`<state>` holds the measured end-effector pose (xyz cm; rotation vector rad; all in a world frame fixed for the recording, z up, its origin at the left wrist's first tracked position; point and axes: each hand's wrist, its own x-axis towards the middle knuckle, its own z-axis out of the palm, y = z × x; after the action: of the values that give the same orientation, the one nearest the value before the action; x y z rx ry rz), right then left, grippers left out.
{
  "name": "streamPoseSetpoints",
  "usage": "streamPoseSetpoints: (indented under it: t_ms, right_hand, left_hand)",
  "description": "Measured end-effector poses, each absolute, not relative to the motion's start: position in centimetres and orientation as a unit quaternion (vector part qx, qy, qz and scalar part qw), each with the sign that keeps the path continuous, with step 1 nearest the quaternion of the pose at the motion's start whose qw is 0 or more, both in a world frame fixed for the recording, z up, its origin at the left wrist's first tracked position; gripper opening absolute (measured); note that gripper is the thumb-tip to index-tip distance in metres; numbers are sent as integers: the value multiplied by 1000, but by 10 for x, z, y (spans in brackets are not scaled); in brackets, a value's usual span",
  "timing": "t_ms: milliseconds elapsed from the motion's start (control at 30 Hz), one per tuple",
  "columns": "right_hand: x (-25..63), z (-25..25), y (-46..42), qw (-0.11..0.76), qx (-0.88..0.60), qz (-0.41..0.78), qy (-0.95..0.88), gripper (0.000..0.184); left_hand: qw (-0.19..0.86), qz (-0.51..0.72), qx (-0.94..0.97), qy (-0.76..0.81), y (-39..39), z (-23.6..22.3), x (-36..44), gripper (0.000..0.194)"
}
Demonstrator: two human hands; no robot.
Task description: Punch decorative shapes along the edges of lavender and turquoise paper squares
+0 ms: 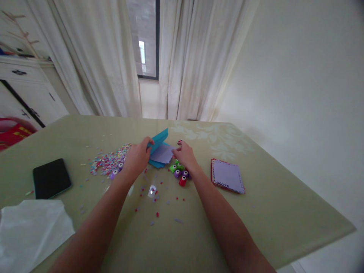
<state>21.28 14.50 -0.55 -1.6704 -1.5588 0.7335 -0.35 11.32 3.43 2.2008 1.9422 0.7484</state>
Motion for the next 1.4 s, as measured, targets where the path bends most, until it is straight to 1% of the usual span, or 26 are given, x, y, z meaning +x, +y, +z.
streamPoseSetpoints:
  t_ms: [133, 267, 367, 400, 433, 500, 533, 567, 633, 733, 800, 833, 867, 933, 967, 1000, 1033, 1067, 1100, 1133, 1167, 1200, 1267, 1333, 1400]
  right_hand:
    - [217, 1, 145, 369, -644, 281, -608, 40]
    - [219, 10, 142, 388, -640, 261, -609, 34]
    - [216, 21, 137, 402, -632, 249, -614, 21]
    - [215, 25, 134, 405, -624, 253, -618, 19]
    - [213, 29, 132, 408, -615, 267, -620, 26]
    - [209, 37, 129, 416, -589, 325, -612, 48]
    - [207, 40, 127, 418, -575, 361, -604, 55]
    - [205, 43, 126, 418, -563, 391, -596, 58]
    - [203, 48, 124, 417, -551, 413, -593, 51]
    - [207, 55, 122, 417, -550, 344, -636, 34]
    - [211, 61, 119, 431, -533, 298, -665, 25]
    - [213, 64, 118, 442, -522, 288, -670, 21]
    - [215, 67, 116, 454, -510, 293, -669, 16]
    - [215, 73, 111, 477, -486, 336, -651, 12]
    - [214, 77, 109, 485, -468, 369, -640, 11]
    - [213, 80, 106, 490, -444, 405, -631, 11]
    - [211, 83, 103, 494, -416, 440, -625, 13]
    - [210, 87, 100, 497, -387, 466, -621, 15]
    - [209, 90, 97, 500, -363, 481, -622, 18]
    - [208, 92, 95, 501, -347, 484, -629, 20]
    - [208, 95, 93, 501, -341, 475, -639, 21]
    - [209, 97, 92, 505, -344, 455, -648, 21]
    - [212, 100, 91, 525, -368, 400, -655, 21]
    - [215, 103, 91, 554, -391, 351, -646, 22]
    - [216, 105, 90, 564, -396, 328, -647, 21]
  left_hand:
    - [90, 236, 744, 618, 116, 16, 5, 22]
    - [118, 238, 754, 601, 116, 10, 10, 20]
    - [120, 248, 751, 601, 115, 19, 9, 16]
    - [117, 252, 747, 604, 114, 24, 8, 17]
    - [112, 257, 744, 607, 113, 30, 8, 21]
    - [102, 268, 744, 603, 107, 44, 8, 30]
    - [99, 272, 751, 593, 103, 51, 9, 34]
    - [98, 278, 768, 568, 99, 57, 11, 40]
    - [122, 269, 805, 514, 91, 67, 16, 48]
    - [194, 279, 827, 447, 82, 75, 20, 46]
    - [257, 306, 820, 411, 81, 77, 19, 43]
    - [275, 327, 809, 403, 82, 76, 17, 43]
    - [273, 358, 794, 409, 84, 76, 16, 44]
    - [200, 444, 746, 455, 89, 75, 11, 47]
    - [149, 490, 709, 485, 91, 76, 9, 51]
    - [123, 527, 670, 508, 93, 77, 7, 57]
    - [137, 552, 637, 520, 93, 80, 5, 62]
    - [180, 565, 612, 524, 93, 83, 2, 62]
    - [233, 568, 594, 520, 92, 87, -2, 58]
    - [275, 569, 581, 513, 89, 91, -7, 50]
    - [283, 574, 573, 513, 86, 93, -13, 40]
    - [252, 583, 568, 524, 81, 93, -20, 33]
    - [136, 600, 556, 559, 70, 84, -37, 26]
    - [83, 545, 544, 633, 58, 60, -54, 28]
    - [41, 412, 591, 692, 48, 28, -67, 32]
